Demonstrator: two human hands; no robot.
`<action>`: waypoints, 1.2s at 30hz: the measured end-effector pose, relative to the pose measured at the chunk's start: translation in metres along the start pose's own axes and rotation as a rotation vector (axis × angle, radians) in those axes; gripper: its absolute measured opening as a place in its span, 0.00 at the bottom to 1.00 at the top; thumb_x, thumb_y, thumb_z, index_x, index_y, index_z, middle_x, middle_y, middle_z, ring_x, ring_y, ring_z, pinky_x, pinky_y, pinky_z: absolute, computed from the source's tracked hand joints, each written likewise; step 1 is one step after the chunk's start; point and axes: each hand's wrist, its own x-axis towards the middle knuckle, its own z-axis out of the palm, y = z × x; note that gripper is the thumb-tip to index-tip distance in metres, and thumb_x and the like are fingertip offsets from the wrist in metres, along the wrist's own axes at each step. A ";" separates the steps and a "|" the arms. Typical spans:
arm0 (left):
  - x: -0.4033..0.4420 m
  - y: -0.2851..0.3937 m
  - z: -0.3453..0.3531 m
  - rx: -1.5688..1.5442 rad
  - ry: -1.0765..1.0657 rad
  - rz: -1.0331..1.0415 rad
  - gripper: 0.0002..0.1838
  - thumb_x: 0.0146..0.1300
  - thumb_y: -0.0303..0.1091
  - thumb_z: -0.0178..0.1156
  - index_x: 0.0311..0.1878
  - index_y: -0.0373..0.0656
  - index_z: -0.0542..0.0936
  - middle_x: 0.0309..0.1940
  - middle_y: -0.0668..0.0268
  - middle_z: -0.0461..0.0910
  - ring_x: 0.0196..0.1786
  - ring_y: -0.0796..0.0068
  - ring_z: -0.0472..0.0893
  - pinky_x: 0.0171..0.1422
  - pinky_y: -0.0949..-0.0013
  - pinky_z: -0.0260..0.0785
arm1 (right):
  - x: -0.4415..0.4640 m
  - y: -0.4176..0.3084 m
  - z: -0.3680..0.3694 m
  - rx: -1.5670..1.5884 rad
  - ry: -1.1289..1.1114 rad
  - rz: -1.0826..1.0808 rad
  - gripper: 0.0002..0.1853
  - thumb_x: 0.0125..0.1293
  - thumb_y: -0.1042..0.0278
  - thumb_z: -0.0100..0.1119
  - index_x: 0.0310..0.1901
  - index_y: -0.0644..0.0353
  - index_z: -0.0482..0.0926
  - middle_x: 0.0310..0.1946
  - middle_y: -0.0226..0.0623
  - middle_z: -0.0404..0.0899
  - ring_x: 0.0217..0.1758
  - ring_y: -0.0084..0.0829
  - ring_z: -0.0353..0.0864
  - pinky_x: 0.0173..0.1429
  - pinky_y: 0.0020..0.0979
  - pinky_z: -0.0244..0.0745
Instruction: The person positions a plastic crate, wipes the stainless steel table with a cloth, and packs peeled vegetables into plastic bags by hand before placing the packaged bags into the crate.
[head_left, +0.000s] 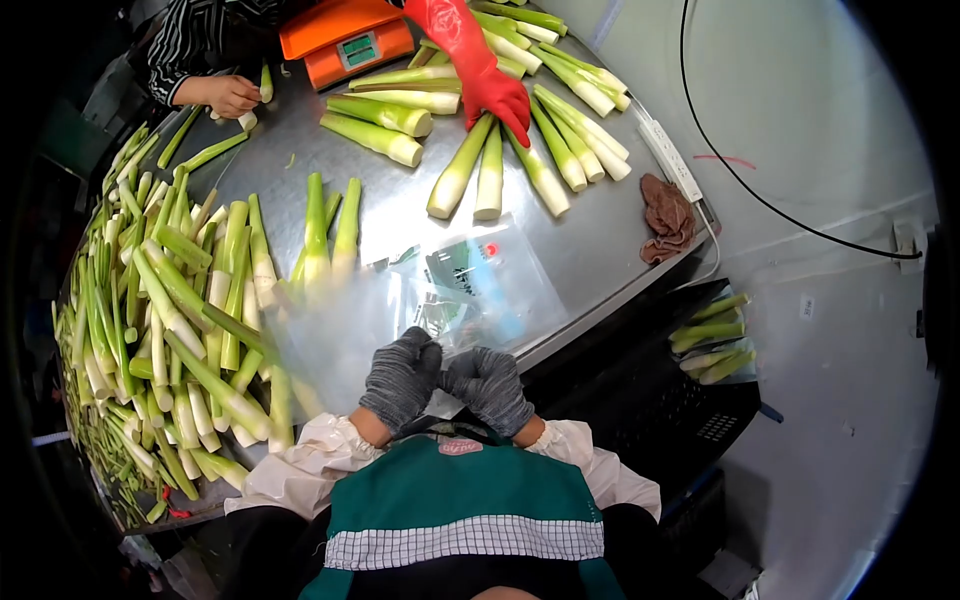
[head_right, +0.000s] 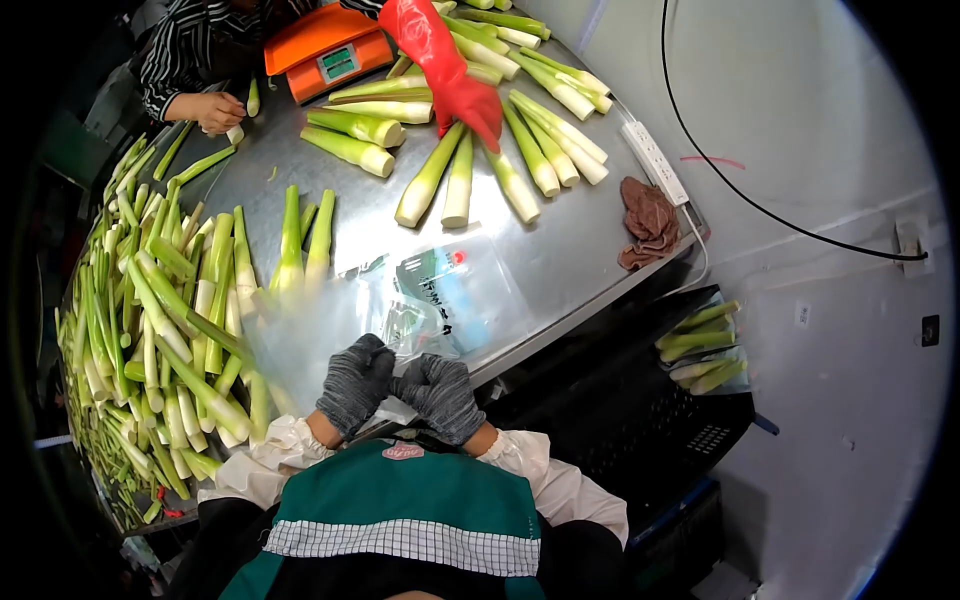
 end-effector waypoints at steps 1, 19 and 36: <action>-0.004 0.006 -0.006 -0.277 0.042 -0.087 0.04 0.57 0.27 0.51 0.32 0.38 0.68 0.18 0.64 0.71 0.19 0.77 0.73 0.22 0.74 0.66 | 0.000 0.001 0.000 0.060 0.000 -0.043 0.12 0.50 0.67 0.62 0.19 0.68 0.73 0.15 0.36 0.72 0.16 0.21 0.67 0.23 0.27 0.64; -0.039 -0.010 -0.054 -0.230 0.669 0.081 0.13 0.61 0.40 0.48 0.40 0.40 0.68 0.31 0.67 0.70 0.36 0.78 0.69 0.41 0.75 0.64 | 0.002 0.016 0.037 0.186 -0.494 -0.210 0.16 0.57 0.57 0.53 0.32 0.65 0.75 0.22 0.42 0.75 0.26 0.31 0.75 0.35 0.28 0.69; -0.031 0.033 -0.060 0.340 0.474 0.285 0.12 0.43 0.19 0.55 0.34 0.40 0.70 0.30 0.58 0.69 0.30 0.62 0.71 0.32 0.68 0.64 | 0.020 -0.013 0.001 -0.443 0.086 -0.374 0.14 0.54 0.63 0.55 0.36 0.67 0.72 0.26 0.47 0.74 0.28 0.42 0.75 0.31 0.35 0.70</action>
